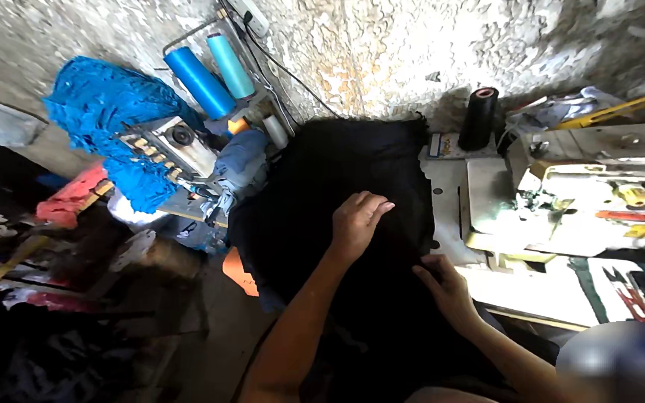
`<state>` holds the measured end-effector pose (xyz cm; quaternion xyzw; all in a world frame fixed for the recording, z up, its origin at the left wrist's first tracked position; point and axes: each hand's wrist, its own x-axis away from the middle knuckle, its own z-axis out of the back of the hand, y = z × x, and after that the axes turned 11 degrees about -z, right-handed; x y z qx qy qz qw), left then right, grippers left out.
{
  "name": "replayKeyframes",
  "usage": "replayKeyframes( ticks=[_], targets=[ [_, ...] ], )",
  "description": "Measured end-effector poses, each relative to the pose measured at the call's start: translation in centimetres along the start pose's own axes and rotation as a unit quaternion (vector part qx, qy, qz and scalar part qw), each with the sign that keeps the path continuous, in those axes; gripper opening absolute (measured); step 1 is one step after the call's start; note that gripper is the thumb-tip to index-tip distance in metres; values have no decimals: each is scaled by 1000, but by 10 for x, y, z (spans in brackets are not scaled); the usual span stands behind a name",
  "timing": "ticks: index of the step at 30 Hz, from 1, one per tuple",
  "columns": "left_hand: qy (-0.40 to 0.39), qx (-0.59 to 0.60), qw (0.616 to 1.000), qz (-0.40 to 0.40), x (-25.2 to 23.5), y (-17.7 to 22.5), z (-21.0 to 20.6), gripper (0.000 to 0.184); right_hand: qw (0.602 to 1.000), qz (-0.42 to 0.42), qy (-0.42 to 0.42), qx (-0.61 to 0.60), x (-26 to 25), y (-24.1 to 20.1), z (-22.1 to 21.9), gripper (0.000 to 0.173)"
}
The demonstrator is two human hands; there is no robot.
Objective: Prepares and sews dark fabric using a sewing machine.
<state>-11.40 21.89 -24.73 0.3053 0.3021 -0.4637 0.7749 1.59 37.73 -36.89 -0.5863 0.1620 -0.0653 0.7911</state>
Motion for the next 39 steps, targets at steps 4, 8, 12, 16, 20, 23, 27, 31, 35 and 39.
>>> replayKeyframes(
  ticks=[4,8,12,16,20,23,27,31,35,39],
  targets=[
    [30,64,997,8,7,5,1,18,1000,-3,-3,10,15,7,9,29],
    [65,178,981,48,8,15,3,14,1000,-4,7,-25,23,5,13,25],
    [84,162,981,62,14,33,17,15,997,-10,-25,-67,28,-6,26,22],
    [67,110,991,32,25,63,45,16,969,-68,-184,-148,32,-24,47,14],
    [74,101,991,41,37,91,69,17,954,-22,-252,-161,33,-29,62,11],
    [87,103,990,49,44,106,77,16,955,-3,-251,-155,36,-30,60,15],
    [116,93,987,65,52,119,86,14,966,13,-210,-149,43,-34,60,13],
    [198,104,966,127,71,115,79,12,976,142,-157,-54,49,-48,76,25],
    [223,70,959,160,92,116,58,14,976,186,-106,45,54,-54,88,27],
    [237,49,962,125,95,120,46,18,979,174,-81,77,61,-49,91,27]
  ],
)
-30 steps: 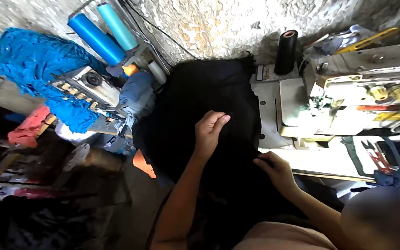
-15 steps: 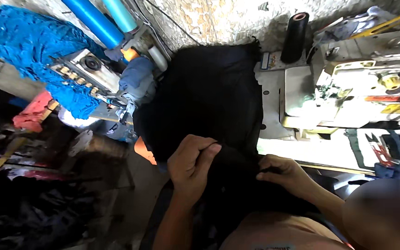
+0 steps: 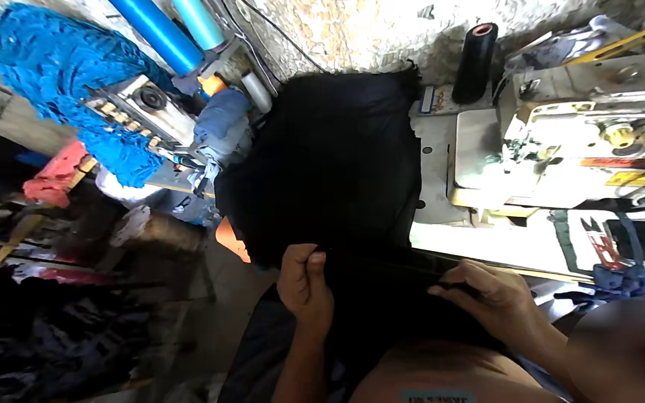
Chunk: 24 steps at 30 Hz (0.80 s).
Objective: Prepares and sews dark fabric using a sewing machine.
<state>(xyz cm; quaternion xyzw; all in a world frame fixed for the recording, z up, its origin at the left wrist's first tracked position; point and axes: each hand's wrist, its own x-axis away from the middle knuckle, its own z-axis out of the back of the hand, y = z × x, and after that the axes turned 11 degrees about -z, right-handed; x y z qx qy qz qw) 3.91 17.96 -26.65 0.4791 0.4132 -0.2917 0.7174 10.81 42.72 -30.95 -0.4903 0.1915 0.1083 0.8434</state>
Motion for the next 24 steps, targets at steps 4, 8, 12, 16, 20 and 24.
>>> replayKeyframes(
  ticks=[4,8,12,16,20,24],
  targets=[
    [-13,0,999,-35,1,0,-6,20,1000,7,-1,4,4,4,4,27],
    [-28,-9,997,-72,1,7,-8,24,998,-28,-12,-55,8,10,7,27],
    [-58,-19,991,-116,0,31,-1,27,984,-94,-17,-149,11,10,14,21],
    [-85,4,988,-131,-3,43,-2,26,989,-105,-50,-95,17,11,29,26],
    [-68,35,993,-88,-6,43,-12,23,999,-45,-10,-4,17,13,32,28],
    [-54,62,994,-78,-7,41,-18,20,989,-58,-53,-122,17,19,26,25]
  ],
)
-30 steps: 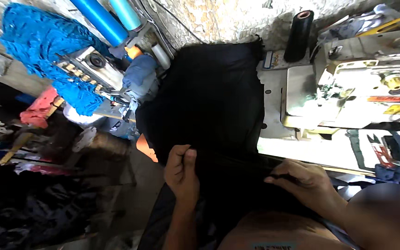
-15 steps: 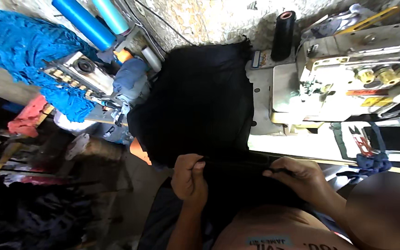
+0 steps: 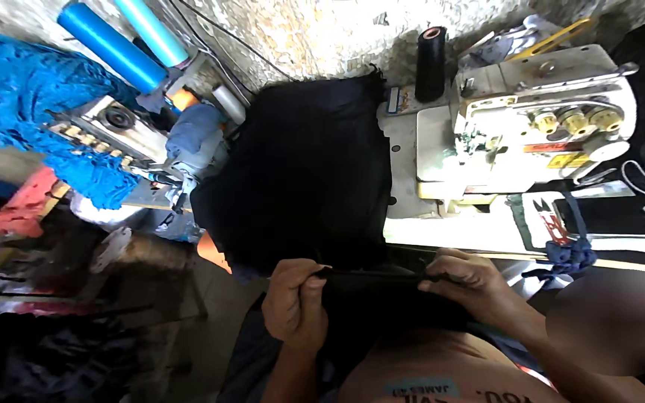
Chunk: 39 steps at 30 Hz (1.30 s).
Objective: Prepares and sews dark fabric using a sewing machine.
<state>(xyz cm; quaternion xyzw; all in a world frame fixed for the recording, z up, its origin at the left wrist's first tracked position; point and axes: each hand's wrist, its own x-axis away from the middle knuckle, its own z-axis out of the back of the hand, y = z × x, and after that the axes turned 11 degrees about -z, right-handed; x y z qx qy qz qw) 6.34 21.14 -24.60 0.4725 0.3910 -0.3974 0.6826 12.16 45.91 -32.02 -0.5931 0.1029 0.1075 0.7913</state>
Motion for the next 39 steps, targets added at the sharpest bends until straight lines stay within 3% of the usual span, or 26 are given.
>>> replayKeyframes(
  ticks=[2,5,10,17,27,35,39],
  targets=[
    [-6,-7,1000,1,1,-1,0,20,1000,0,7,-7,2,3,-4,25],
    [-10,-14,999,30,4,-3,-2,20,991,40,61,112,5,7,-8,30],
    [13,1,989,146,22,-29,-15,16,975,52,87,198,8,16,-9,35],
    [8,9,968,250,43,-43,-34,15,979,-11,92,182,17,30,-9,36],
    [17,66,976,206,45,-37,-37,15,985,-106,103,93,17,36,-9,27],
    [38,79,935,342,56,-48,-45,16,985,-164,51,-3,21,32,-5,20],
    [39,81,931,354,60,-49,-47,16,982,-182,51,-12,20,32,-6,20]
  ],
)
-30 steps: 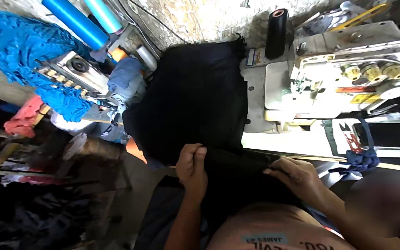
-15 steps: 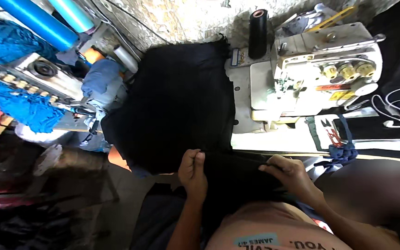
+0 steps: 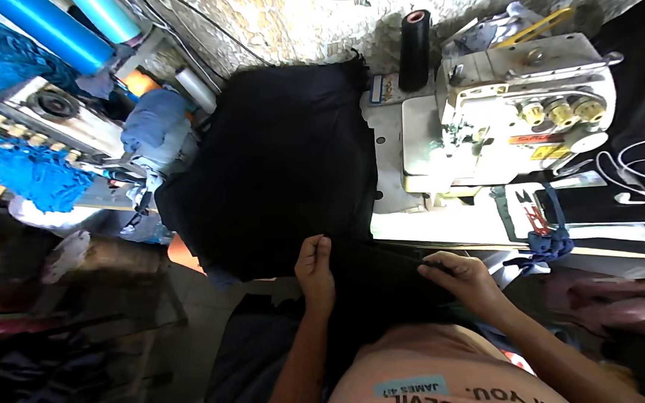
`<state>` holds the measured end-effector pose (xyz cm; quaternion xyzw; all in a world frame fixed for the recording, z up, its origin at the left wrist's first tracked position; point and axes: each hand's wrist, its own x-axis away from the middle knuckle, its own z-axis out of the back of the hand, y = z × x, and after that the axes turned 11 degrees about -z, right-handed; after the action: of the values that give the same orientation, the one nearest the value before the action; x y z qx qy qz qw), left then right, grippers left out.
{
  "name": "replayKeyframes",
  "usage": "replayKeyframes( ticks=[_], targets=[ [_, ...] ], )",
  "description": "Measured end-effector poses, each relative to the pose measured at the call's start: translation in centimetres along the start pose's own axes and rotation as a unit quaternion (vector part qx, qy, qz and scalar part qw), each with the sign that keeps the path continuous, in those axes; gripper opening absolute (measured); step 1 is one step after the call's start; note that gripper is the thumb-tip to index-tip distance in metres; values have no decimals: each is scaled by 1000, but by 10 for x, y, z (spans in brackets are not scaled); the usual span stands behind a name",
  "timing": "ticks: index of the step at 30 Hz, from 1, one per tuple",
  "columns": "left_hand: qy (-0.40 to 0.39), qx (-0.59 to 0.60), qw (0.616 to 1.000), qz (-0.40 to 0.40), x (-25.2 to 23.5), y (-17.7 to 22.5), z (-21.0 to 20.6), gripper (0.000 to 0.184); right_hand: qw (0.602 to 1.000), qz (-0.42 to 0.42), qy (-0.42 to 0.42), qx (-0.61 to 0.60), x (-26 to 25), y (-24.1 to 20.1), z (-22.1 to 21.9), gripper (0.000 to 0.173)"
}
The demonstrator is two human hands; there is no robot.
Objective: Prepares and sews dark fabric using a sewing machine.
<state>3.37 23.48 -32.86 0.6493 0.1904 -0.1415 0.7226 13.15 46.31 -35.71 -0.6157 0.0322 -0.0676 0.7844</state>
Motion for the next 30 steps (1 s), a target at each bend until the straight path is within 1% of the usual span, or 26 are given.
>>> replayKeyframes(
  ticks=[4,7,8,9,11,12,14,15,17,18,20,23,25,28,30],
  targets=[
    [7,-20,1000,1,-3,-4,0,16,999,-34,-24,-17,-2,-6,-4,20],
    [-22,-79,996,-43,-31,4,0,12,999,-5,-24,-26,-7,-20,-8,21],
    [-45,-97,991,-83,-46,11,-1,13,999,19,-15,-29,-9,-27,-9,22],
    [-70,-107,982,-141,-62,19,-5,16,999,41,-3,-36,-11,-34,-9,21],
    [-108,-117,951,-267,-94,36,-24,21,995,68,37,-56,-18,-43,-7,19],
    [-120,-125,932,-317,-108,42,-39,22,993,72,65,-65,-22,-43,-6,18],
    [-144,-158,905,-368,-129,43,-76,21,988,57,116,-82,-29,-35,-3,17],
    [-165,-174,895,-376,-135,37,-95,19,985,33,138,-95,-32,-27,-2,16],
    [-220,-186,884,-367,-136,17,-134,16,975,-46,180,-126,-33,-9,0,14],
    [-245,-181,884,-354,-132,3,-152,15,967,-87,200,-132,-31,0,3,14],
    [-285,-173,885,-325,-116,-22,-183,12,957,-125,238,-107,-24,20,9,17],
    [-320,-161,882,-306,-93,-48,-212,12,948,-131,276,-87,-13,44,17,14],
    [-316,-156,878,-324,-86,-59,-223,13,944,-128,289,-99,-8,51,19,12],
    [-303,-136,878,-345,-85,-62,-225,12,942,-130,289,-109,-6,54,21,10],
    [-313,-125,878,-339,-87,-60,-223,11,945,-129,282,-105,-7,56,21,11]
  ],
)
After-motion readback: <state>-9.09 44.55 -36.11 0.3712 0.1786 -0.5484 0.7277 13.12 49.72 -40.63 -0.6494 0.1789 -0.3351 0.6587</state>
